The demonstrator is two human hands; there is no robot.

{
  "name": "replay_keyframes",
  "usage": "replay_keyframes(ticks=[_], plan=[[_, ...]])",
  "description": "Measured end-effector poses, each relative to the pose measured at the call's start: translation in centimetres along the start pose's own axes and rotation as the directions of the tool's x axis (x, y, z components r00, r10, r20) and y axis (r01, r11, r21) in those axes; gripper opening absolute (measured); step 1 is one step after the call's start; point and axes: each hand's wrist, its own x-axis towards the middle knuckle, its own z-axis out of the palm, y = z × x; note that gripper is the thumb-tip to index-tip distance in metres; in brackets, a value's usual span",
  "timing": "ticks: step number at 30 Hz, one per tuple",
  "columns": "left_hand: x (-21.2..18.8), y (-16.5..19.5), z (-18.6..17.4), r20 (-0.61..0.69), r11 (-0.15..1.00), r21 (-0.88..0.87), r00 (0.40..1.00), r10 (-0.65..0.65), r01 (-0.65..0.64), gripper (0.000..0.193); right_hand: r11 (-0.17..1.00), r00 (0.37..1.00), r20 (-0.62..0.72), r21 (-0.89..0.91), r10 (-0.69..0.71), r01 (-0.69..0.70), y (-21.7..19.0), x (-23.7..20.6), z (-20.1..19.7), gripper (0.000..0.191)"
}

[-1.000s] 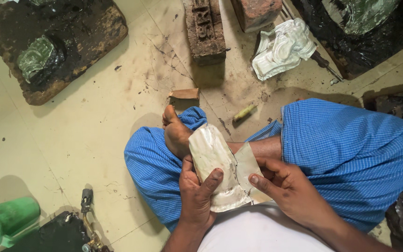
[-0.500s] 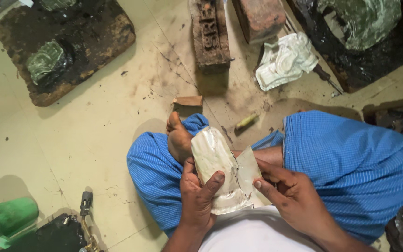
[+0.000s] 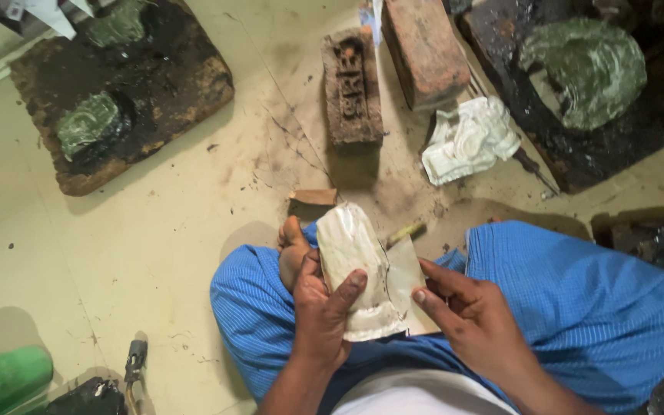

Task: The person sits on the workshop floor and peels paper wrapping from a white casting mold, turning it over to remove the wrapping. They place the mold into a mold box formed by bricks, position it, and set a brick on top of it.

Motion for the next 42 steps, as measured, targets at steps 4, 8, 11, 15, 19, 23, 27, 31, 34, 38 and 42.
replay_keyframes(ticks=[4,8,11,15,19,23,27,31,34,38,42], plan=[[4.7,2.2,0.1,-0.016,0.976,0.202,0.996,0.084,-0.079,0.058,0.995,0.996,0.025,0.058,-0.085,0.083,-1.8,6.0,0.7,0.045],[11.9,4.3,0.2,-0.034,0.973,0.204,0.993,0.113,-0.104,0.058,0.973,0.987,0.092,0.202,-0.13,0.109,-4.2,13.4,1.2,0.056],[18.4,5.0,0.0,-0.015,0.983,0.149,0.993,0.116,-0.112,0.057,0.979,0.99,0.071,0.17,-0.125,0.111,-5.9,18.8,1.9,0.058],[26.0,4.3,-1.5,-0.122,0.989,0.131,0.989,0.082,-0.066,0.059,0.996,0.997,0.049,0.074,-0.057,0.053,-6.8,25.2,3.3,0.056],[30.8,2.8,-4.0,-0.137,0.998,0.065,0.99,0.016,-0.008,0.06,0.992,0.996,0.08,0.128,-0.028,0.018,-5.5,29.5,4.4,0.055],[32.9,0.9,-6.0,-0.148,1.0,0.022,0.989,0.001,0.003,0.059,0.999,0.998,0.047,0.022,0.043,-0.044,-3.6,31.4,4.7,0.053],[33.4,-0.6,-6.8,-0.118,1.0,-0.013,0.993,0.022,-0.024,0.059,0.998,0.996,0.066,0.006,0.057,-0.058,-2.7,32.0,4.4,0.055],[33.4,-1.2,-6.6,-0.123,0.998,-0.059,0.992,-0.001,-0.006,0.06,0.995,0.998,0.048,-0.089,0.047,-0.043,-2.9,32.1,4.4,0.057],[33.2,-1.1,-6.2,-0.135,0.999,-0.053,0.991,0.0,-0.007,0.061,0.984,0.997,0.007,-0.166,0.072,-0.07,-3.6,31.9,4.8,0.056],[33.0,-0.8,-6.0,-0.181,0.999,0.02,0.983,-0.022,0.026,0.062,0.918,0.992,-0.103,-0.381,0.072,-0.107,-5.0,31.4,5.1,0.054],[32.8,-0.5,-5.8,-0.137,1.0,0.001,0.991,-0.01,0.01,0.064,0.711,0.991,-0.122,-0.702,-0.06,-0.043,-6.2,31.4,4.8,0.051]])
